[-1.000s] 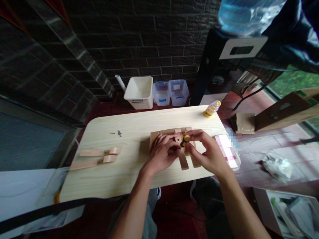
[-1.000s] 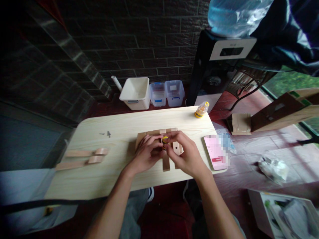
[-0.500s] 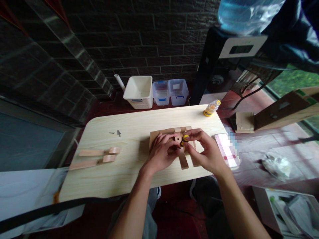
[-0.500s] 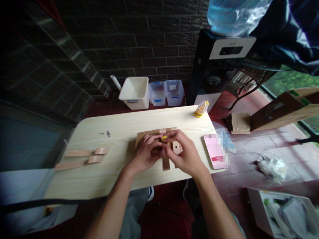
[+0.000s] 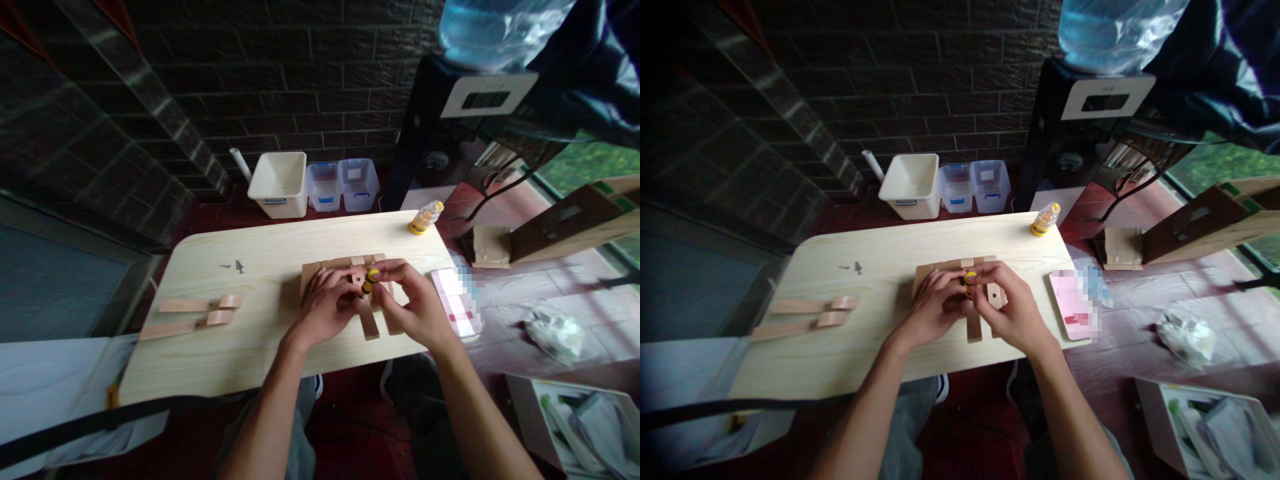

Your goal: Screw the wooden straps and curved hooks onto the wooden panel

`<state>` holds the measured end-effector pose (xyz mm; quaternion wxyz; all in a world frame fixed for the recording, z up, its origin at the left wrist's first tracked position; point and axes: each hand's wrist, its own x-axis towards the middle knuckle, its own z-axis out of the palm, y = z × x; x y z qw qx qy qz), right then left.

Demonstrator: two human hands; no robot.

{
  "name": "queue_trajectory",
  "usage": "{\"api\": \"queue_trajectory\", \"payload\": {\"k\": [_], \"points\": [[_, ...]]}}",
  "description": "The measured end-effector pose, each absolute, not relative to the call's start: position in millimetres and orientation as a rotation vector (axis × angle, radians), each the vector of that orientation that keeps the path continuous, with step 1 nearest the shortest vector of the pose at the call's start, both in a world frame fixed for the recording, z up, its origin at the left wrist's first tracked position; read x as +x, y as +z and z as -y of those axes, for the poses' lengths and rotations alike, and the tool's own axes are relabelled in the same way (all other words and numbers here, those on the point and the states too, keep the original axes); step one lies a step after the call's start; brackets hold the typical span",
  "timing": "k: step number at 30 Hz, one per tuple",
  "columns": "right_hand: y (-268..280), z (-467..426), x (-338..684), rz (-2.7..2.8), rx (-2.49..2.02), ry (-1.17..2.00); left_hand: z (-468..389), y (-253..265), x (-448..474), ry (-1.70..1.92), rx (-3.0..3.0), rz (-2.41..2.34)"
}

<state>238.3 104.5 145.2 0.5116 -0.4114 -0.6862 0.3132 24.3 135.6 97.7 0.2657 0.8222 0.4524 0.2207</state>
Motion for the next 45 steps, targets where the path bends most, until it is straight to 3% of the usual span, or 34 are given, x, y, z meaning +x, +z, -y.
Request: {"api": "queue_trajectory", "payload": {"k": [45], "points": [[149.6, -102.4, 240.8, 1.677, -0.996, 0.75, -135.5, 96.3, 23.8, 0.634, 2.214, -1.211]]}}
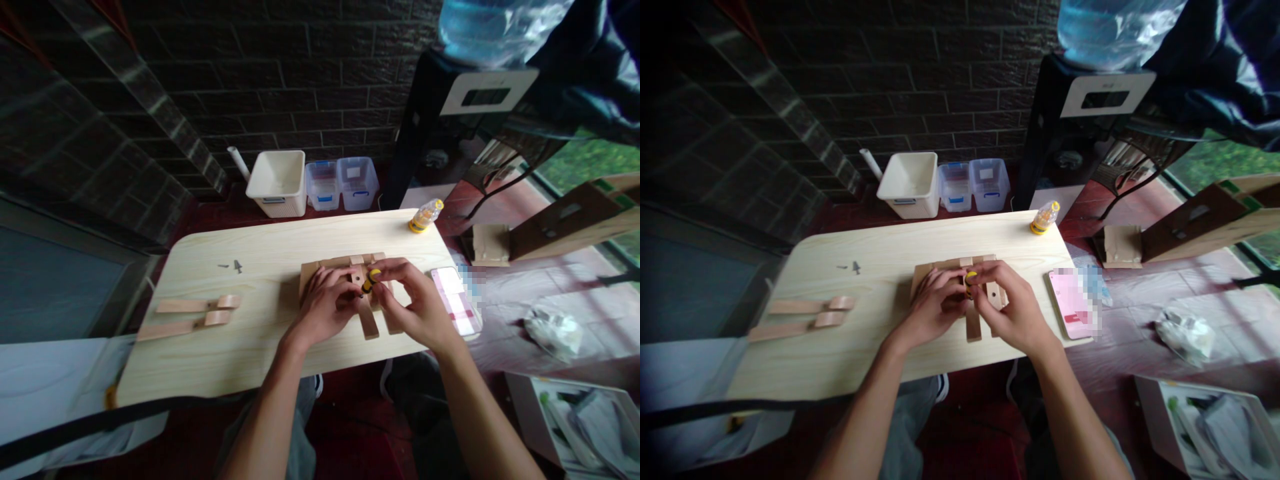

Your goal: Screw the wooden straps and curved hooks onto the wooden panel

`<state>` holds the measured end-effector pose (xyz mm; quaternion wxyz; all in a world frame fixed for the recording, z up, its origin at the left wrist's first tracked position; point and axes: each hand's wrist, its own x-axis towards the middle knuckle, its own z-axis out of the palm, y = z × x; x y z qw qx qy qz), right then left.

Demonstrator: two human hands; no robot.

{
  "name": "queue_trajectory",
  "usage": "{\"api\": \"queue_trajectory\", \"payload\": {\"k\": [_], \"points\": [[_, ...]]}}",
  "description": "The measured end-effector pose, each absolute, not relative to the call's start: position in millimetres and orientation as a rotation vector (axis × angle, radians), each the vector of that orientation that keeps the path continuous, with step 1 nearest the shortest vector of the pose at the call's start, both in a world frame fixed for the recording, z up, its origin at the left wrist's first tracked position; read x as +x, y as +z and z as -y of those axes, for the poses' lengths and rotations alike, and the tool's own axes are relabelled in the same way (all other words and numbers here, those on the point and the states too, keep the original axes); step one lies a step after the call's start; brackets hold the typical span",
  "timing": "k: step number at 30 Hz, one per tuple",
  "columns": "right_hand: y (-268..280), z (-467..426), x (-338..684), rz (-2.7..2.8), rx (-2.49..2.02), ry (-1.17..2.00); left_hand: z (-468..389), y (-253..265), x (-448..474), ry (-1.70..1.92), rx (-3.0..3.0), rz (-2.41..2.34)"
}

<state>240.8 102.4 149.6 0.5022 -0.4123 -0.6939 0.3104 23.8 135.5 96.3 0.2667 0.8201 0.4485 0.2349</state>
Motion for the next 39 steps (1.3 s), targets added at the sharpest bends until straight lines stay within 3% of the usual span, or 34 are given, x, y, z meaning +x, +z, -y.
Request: {"api": "queue_trajectory", "payload": {"k": [39], "points": [[148.7, -99.4, 248.2, 1.664, -1.043, 0.775, -136.3, 91.6, 21.0, 0.648, 2.264, -1.183]]}}
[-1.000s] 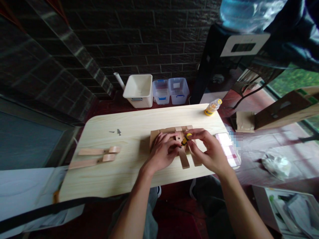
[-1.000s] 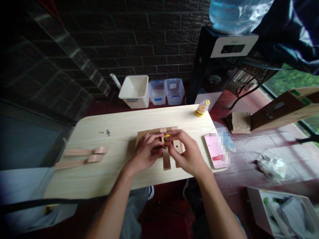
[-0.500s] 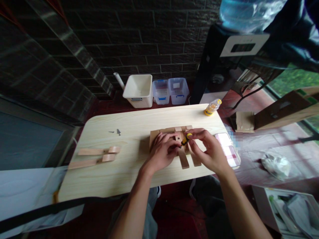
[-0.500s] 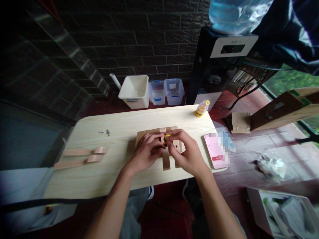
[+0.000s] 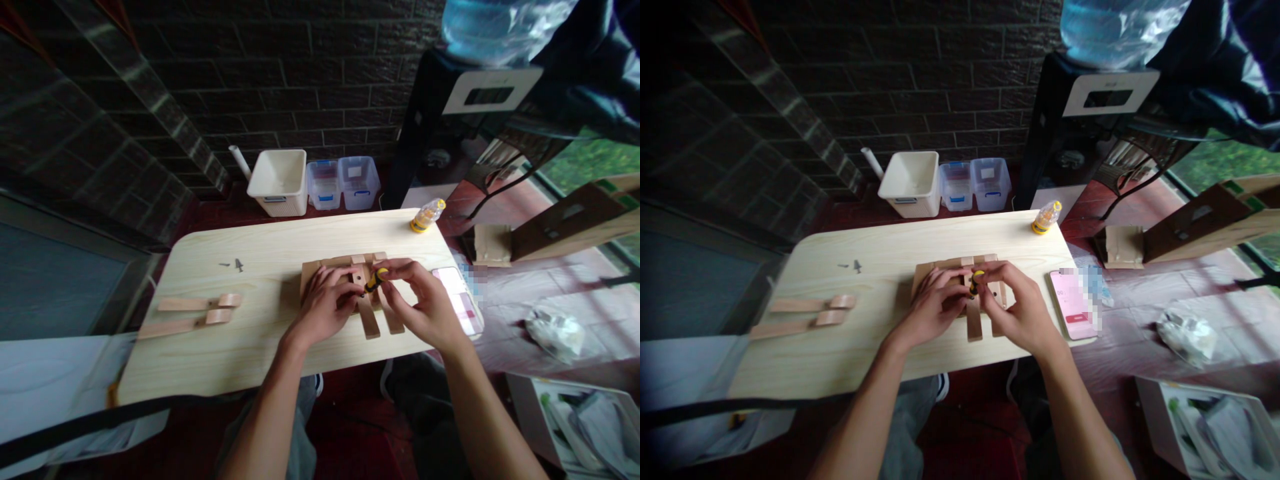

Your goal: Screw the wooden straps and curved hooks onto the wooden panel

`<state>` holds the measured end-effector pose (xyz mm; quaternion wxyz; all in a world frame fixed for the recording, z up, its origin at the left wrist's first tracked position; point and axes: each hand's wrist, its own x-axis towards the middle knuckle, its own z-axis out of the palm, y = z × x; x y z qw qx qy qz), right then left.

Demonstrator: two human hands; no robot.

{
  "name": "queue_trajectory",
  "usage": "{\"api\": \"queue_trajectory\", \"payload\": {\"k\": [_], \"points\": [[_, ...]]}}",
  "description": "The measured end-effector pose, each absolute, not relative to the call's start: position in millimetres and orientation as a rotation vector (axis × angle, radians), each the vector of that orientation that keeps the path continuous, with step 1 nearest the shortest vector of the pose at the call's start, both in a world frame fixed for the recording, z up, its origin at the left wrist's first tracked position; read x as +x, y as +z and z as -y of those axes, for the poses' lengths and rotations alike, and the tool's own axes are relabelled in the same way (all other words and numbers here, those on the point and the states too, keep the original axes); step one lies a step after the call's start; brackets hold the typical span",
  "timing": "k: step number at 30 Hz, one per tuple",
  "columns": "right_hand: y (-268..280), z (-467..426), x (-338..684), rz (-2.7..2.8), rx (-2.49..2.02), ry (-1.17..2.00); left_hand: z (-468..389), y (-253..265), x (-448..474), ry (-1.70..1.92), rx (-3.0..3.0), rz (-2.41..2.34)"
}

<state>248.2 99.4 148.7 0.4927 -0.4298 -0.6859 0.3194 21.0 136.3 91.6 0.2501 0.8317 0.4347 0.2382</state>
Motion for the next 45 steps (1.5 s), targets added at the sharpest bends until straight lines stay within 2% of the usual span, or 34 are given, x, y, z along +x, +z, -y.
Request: {"api": "queue_trajectory", "payload": {"k": [45], "points": [[153.2, -100.4, 247.0, 1.665, -1.015, 0.814, -136.3, 91.5, 20.7, 0.652, 2.254, -1.173]]}}
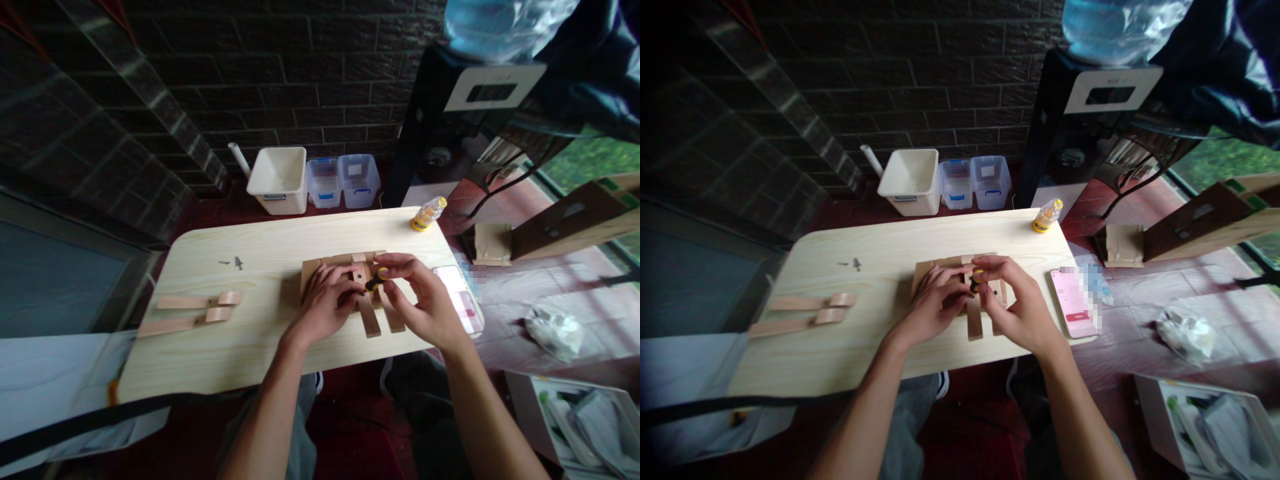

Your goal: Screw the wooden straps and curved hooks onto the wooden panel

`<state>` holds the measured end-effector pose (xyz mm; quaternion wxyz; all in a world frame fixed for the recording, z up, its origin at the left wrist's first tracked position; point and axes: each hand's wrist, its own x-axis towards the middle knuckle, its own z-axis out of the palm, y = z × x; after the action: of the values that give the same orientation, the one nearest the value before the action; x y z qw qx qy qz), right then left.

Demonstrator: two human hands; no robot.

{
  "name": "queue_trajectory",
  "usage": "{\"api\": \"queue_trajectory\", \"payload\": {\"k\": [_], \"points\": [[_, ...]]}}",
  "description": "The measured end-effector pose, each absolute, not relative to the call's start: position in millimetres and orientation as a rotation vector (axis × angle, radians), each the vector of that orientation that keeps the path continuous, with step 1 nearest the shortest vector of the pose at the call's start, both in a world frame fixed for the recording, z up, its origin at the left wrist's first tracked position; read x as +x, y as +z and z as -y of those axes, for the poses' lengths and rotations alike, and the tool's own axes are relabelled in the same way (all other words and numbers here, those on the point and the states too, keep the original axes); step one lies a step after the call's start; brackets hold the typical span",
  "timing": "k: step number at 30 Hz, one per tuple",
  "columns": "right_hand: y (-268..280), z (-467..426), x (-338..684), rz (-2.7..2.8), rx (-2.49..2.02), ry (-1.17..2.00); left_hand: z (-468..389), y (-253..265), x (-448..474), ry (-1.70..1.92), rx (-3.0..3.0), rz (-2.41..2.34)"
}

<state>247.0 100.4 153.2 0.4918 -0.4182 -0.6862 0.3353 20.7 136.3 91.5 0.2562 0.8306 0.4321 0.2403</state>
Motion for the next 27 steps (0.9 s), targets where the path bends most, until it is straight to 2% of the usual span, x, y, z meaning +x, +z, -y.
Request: {"api": "queue_trajectory", "payload": {"k": [27], "points": [[157.1, -101.2, 242.5, 1.719, -1.02, 0.733, -136.3, 91.0, 22.4, 0.594, 2.25, -1.211]]}}
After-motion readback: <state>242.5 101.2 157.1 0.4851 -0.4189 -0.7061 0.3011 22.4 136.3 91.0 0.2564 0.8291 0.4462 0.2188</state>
